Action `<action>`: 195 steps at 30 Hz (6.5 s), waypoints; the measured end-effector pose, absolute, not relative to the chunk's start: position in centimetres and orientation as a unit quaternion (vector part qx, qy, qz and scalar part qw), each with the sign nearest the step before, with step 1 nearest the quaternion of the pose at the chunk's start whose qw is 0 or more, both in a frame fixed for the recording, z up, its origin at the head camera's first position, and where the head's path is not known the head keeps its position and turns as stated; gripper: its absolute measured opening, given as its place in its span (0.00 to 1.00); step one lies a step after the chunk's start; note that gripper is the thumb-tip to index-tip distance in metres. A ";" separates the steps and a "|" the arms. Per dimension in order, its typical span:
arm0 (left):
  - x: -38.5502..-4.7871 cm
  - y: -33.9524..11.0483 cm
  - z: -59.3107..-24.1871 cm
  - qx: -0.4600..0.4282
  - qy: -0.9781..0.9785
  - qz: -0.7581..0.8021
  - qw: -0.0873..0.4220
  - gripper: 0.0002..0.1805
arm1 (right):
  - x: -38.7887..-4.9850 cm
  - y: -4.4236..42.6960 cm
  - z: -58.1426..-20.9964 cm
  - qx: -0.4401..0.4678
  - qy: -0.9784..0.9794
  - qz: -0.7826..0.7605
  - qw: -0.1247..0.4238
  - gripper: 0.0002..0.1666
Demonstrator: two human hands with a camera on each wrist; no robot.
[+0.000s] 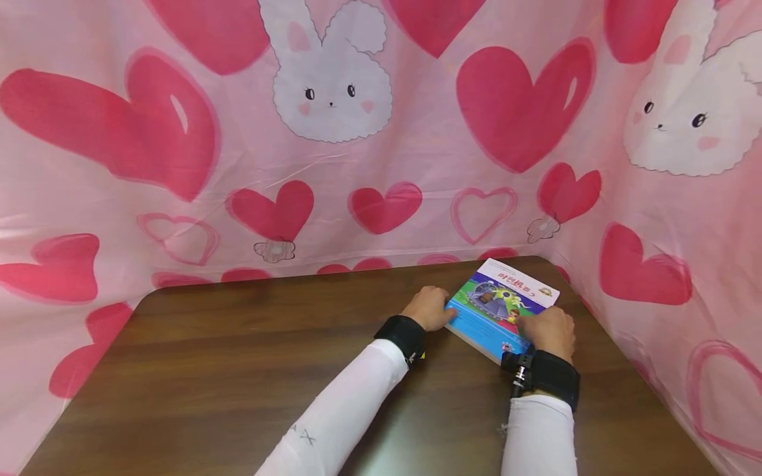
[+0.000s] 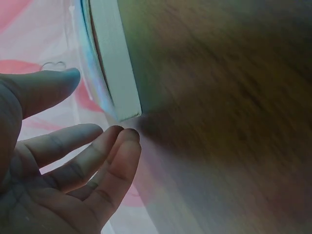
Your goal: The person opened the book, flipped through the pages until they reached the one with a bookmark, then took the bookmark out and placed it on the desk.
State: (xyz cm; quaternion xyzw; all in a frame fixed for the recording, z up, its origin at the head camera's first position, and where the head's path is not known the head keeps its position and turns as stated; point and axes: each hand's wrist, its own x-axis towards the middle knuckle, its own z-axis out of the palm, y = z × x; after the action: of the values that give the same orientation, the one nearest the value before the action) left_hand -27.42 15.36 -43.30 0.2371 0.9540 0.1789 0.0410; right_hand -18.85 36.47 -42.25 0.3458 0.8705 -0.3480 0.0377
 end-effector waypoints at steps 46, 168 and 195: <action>-27.6 16.4 -43.6 0.131 0.967 0.203 0.084 0.26 | -19.9 36.2 -43.5 0.348 0.852 -0.388 0.058 0.38; -23.2 -0.4 -43.9 0.061 0.946 0.299 0.111 0.30 | -23.5 23.2 -42.8 0.143 0.938 -0.291 0.121 0.28; -22.1 -3.6 -43.6 0.041 0.951 0.291 0.097 0.32 | -24.2 19.9 -43.1 0.089 0.947 -0.286 0.114 0.32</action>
State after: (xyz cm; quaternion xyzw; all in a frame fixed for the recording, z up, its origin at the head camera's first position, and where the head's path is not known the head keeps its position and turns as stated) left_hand -22.12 -3.63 -43.57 0.0408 0.9510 0.2906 0.0974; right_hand -24.20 19.90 -43.12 0.0895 0.9473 -0.2856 0.1142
